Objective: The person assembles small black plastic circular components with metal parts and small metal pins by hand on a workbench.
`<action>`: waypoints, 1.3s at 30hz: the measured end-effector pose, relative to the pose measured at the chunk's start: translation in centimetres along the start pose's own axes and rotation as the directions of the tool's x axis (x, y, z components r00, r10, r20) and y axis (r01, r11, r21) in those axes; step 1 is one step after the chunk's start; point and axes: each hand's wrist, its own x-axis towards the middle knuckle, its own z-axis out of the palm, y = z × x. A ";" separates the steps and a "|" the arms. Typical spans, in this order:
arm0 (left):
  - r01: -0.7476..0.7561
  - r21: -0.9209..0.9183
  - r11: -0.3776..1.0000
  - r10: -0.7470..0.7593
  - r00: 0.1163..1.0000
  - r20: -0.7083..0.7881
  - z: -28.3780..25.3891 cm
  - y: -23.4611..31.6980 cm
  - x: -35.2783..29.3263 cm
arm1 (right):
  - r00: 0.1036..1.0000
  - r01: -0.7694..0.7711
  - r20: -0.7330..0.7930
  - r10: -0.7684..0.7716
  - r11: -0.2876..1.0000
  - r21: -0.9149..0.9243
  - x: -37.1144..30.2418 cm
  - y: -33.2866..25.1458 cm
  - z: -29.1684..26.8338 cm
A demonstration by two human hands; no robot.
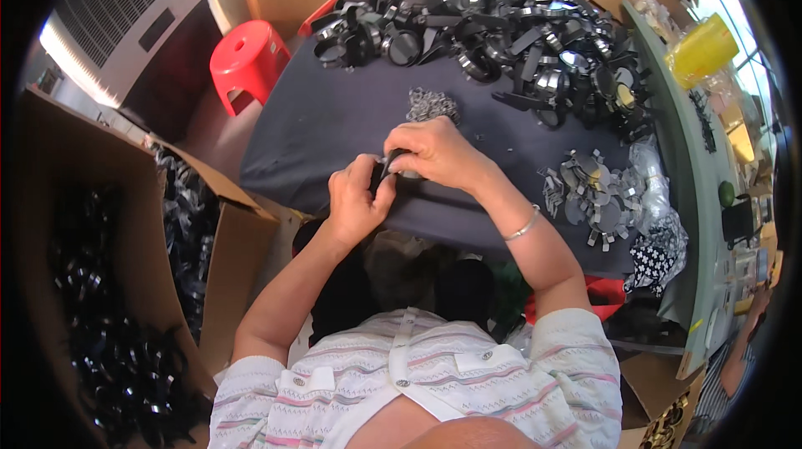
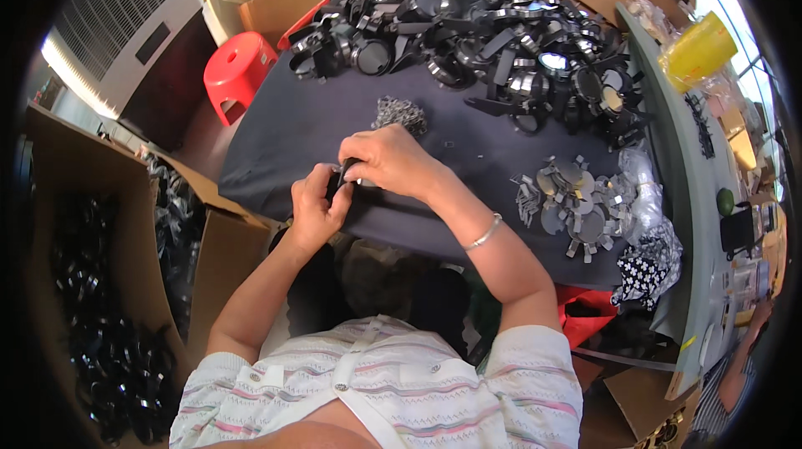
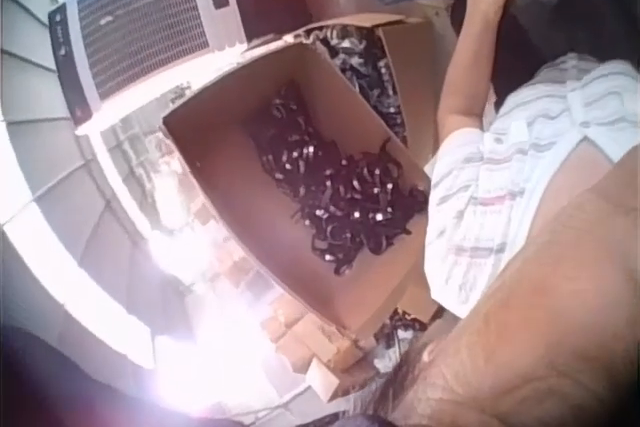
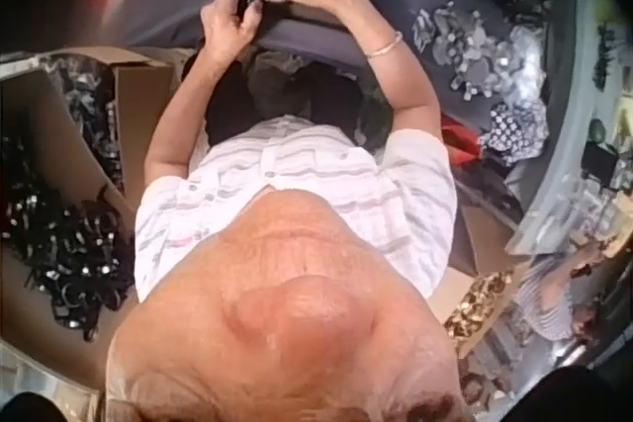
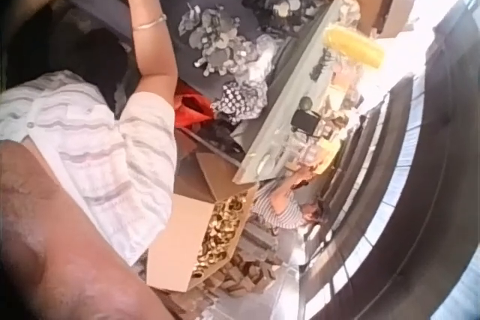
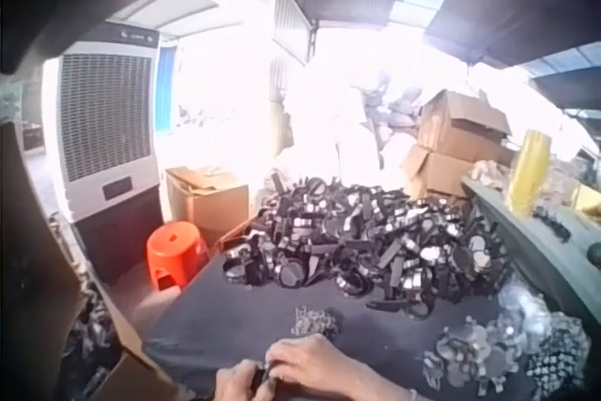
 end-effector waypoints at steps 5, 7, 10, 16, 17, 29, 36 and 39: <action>-0.038 -0.002 0.999 0.038 0.999 -0.013 0.2 -1.0 0.0 | 0.990 -0.009 -0.140 0.013 1.000 0.027 -0.9 0.0 0.8; -0.048 -0.043 0.998 0.050 0.997 0.054 0.2 -1.5 0.2 | 0.943 -0.125 -0.251 0.217 0.933 0.337 -2.7 0.8 1.5; 0.151 -0.095 0.984 -0.142 0.986 0.092 -0.4 -1.0 0.6 | 0.713 -0.096 -0.457 0.532 0.720 0.687 -5.6 1.3 1.3; 0.390 -0.469 0.792 -0.367 0.919 0.144 0.0 4.4 12.8 | 0.525 -0.220 -0.612 0.592 0.788 0.575 -8.7 2.5 1.5; 0.318 -0.462 0.828 -0.301 0.947 0.111 0.7 4.8 16.2 | 0.548 -0.254 -0.625 0.555 0.823 0.508 -8.6 2.1 1.7; 0.012 -0.025 1.000 -0.015 0.993 -0.115 5.4 1.7 28.3 | 0.695 -0.156 -0.695 0.185 0.982 0.105 -9.1 1.3 1.6; 0.230 -0.010 0.973 -0.225 0.946 -0.233 -9.6 -5.6 3.9 | 0.742 -0.264 -0.602 0.297 0.954 0.145 -9.7 0.6 1.7; 0.418 0.216 0.883 -0.307 0.860 -0.408 -17.4 -6.2 -4.8 | 0.641 -0.209 -0.631 0.437 0.890 0.405 -11.0 2.8 1.1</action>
